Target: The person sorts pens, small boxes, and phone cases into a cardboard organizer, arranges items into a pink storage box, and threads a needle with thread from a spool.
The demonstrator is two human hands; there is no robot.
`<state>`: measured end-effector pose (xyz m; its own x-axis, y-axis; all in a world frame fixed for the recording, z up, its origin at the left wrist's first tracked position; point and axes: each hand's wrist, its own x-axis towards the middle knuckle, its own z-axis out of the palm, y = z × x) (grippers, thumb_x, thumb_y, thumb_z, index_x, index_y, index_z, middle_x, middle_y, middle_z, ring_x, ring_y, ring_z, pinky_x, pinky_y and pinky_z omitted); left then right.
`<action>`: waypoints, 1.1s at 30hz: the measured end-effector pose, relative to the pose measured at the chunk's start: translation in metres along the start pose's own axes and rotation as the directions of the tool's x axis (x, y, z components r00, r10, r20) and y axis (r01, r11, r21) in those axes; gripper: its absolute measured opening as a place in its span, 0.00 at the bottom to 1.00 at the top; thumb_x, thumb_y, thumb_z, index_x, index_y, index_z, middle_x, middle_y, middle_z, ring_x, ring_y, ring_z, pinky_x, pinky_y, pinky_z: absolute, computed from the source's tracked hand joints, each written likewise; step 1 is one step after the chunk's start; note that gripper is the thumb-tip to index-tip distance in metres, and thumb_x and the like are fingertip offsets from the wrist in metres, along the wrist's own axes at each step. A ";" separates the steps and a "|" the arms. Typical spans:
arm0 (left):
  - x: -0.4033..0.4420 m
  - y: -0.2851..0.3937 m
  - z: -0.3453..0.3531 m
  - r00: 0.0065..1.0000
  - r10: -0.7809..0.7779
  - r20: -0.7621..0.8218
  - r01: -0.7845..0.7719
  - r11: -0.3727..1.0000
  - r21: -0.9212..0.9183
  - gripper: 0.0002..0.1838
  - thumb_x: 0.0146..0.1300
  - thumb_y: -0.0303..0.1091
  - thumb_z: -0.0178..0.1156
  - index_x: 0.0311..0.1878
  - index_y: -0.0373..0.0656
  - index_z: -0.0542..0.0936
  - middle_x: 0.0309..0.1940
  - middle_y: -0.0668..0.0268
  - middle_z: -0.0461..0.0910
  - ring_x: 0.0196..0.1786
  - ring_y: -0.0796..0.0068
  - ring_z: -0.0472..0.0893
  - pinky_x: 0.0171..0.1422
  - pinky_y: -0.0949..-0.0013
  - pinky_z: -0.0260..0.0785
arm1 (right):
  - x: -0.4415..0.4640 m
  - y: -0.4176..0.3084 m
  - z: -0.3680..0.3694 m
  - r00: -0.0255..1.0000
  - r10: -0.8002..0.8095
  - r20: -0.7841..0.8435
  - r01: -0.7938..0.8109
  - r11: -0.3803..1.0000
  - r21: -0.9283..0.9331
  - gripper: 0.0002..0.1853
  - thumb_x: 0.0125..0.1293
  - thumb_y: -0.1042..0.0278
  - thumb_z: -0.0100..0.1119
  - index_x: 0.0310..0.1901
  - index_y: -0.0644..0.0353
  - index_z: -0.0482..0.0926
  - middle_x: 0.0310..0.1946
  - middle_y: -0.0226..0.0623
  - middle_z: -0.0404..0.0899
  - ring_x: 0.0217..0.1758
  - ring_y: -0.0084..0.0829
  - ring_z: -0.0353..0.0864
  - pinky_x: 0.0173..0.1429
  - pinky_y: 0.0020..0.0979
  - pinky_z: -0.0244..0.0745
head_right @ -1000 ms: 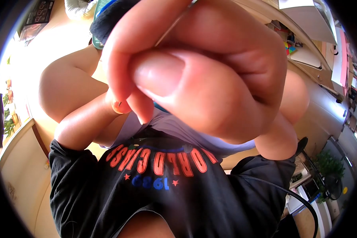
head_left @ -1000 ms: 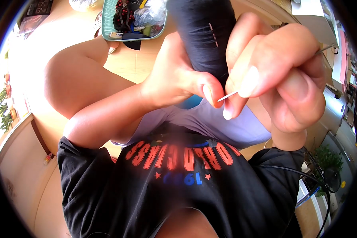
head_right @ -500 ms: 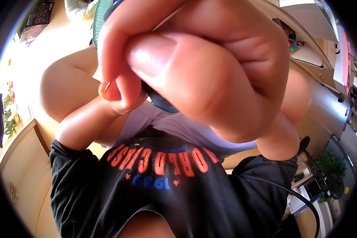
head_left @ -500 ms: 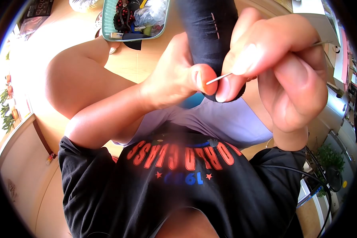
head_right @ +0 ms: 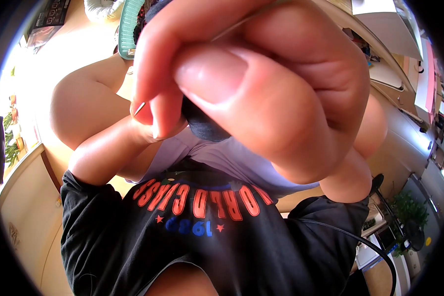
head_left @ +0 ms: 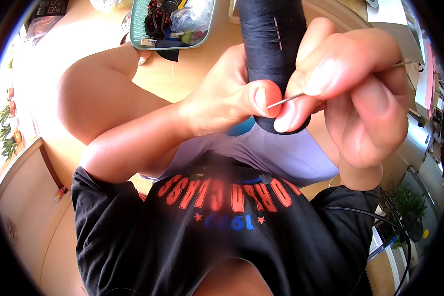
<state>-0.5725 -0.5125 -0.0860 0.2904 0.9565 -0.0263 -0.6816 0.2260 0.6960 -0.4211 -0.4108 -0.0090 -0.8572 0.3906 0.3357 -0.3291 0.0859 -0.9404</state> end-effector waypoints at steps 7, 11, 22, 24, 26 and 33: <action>0.000 0.000 0.004 0.998 0.040 -0.051 -0.040 0.999 0.011 0.44 0.49 0.71 0.78 0.51 0.38 0.80 0.42 0.69 0.81 0.47 0.78 0.80 0.53 0.70 0.73 | 0.000 -0.001 -0.002 1.000 -0.003 0.025 0.003 1.000 -0.025 0.14 0.76 0.67 0.41 0.44 0.65 0.77 0.25 0.44 0.82 0.28 0.29 0.76 0.41 0.28 0.69; -0.001 0.001 0.000 1.000 -0.004 -0.013 0.004 1.000 0.007 0.43 0.49 0.71 0.77 0.50 0.38 0.81 0.41 0.69 0.81 0.47 0.78 0.79 0.52 0.70 0.73 | -0.001 0.002 0.003 1.000 -0.021 -0.013 0.021 1.000 0.006 0.14 0.76 0.68 0.40 0.44 0.64 0.77 0.25 0.44 0.82 0.29 0.29 0.76 0.40 0.28 0.69; -0.001 -0.003 -0.001 1.000 0.018 -0.011 -0.018 1.000 0.003 0.42 0.50 0.70 0.77 0.49 0.38 0.81 0.41 0.70 0.82 0.45 0.79 0.79 0.51 0.71 0.73 | -0.001 -0.001 0.000 1.000 0.002 0.015 -0.002 1.000 -0.005 0.13 0.76 0.68 0.40 0.45 0.63 0.77 0.26 0.44 0.82 0.29 0.29 0.76 0.40 0.28 0.69; -0.001 -0.002 -0.002 1.000 0.023 0.002 -0.023 1.000 -0.007 0.42 0.50 0.70 0.77 0.49 0.38 0.81 0.41 0.70 0.82 0.45 0.79 0.79 0.51 0.71 0.73 | -0.001 0.000 0.000 1.000 -0.002 0.013 0.002 1.000 0.003 0.13 0.76 0.68 0.40 0.45 0.63 0.77 0.26 0.44 0.82 0.29 0.29 0.76 0.40 0.28 0.69; -0.001 -0.003 -0.003 1.000 0.026 0.001 -0.026 1.000 0.002 0.42 0.50 0.70 0.78 0.49 0.38 0.81 0.41 0.70 0.82 0.45 0.80 0.79 0.51 0.71 0.73 | -0.001 0.000 0.000 1.000 -0.002 0.014 0.002 1.000 0.012 0.13 0.76 0.68 0.40 0.45 0.63 0.77 0.27 0.44 0.82 0.29 0.28 0.76 0.40 0.27 0.69; 0.012 -0.023 -0.020 0.969 0.182 0.165 -0.157 0.976 -0.154 0.42 0.49 0.68 0.79 0.49 0.37 0.81 0.40 0.70 0.82 0.45 0.80 0.79 0.51 0.71 0.73 | 0.000 -0.002 0.000 1.000 0.007 0.013 -0.007 1.000 -0.015 0.12 0.75 0.69 0.41 0.43 0.63 0.77 0.25 0.43 0.82 0.26 0.29 0.77 0.41 0.28 0.66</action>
<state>-0.5672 -0.5024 -0.1166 0.2684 0.9379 0.2200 -0.8139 0.0986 0.5726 -0.4206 -0.4108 -0.0067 -0.8645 0.3793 0.3298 -0.3174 0.0967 -0.9433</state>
